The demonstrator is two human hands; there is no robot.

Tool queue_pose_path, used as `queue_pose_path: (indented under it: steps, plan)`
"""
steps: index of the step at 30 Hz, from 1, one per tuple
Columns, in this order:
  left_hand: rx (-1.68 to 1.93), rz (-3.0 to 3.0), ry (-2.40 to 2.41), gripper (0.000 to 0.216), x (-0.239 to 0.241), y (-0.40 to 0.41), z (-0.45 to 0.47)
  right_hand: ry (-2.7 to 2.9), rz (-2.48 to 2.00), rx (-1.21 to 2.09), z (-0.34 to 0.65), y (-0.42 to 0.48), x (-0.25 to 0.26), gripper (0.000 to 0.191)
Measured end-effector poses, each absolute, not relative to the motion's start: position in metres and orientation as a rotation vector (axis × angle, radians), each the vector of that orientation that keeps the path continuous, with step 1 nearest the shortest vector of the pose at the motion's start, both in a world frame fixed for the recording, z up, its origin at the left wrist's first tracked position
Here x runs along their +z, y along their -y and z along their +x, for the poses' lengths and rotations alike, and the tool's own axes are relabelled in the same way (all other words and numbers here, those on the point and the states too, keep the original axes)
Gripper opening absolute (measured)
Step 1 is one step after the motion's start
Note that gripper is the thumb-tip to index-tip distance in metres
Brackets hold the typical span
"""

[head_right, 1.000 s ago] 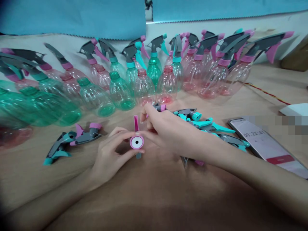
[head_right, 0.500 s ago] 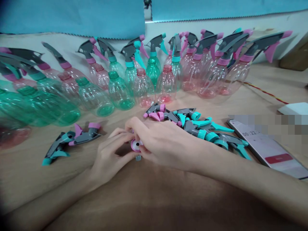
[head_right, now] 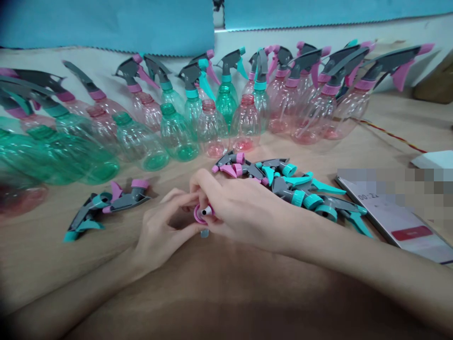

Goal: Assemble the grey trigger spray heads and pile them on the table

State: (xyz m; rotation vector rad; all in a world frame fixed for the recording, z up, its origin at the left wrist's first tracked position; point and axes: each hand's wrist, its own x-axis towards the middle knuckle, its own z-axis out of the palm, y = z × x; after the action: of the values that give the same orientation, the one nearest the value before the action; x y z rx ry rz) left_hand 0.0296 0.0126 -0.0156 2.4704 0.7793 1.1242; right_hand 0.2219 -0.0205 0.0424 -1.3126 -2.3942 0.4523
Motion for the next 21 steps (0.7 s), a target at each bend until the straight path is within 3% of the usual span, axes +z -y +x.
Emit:
queue_pose_path:
  steps: [21]
  plan:
    - [1.202, 2.483, -0.707, 0.038, -0.0147, -0.0073, 0.0273, 2.315, -1.309, 0.465, 0.2267, 0.0257, 0.0438, 0.011]
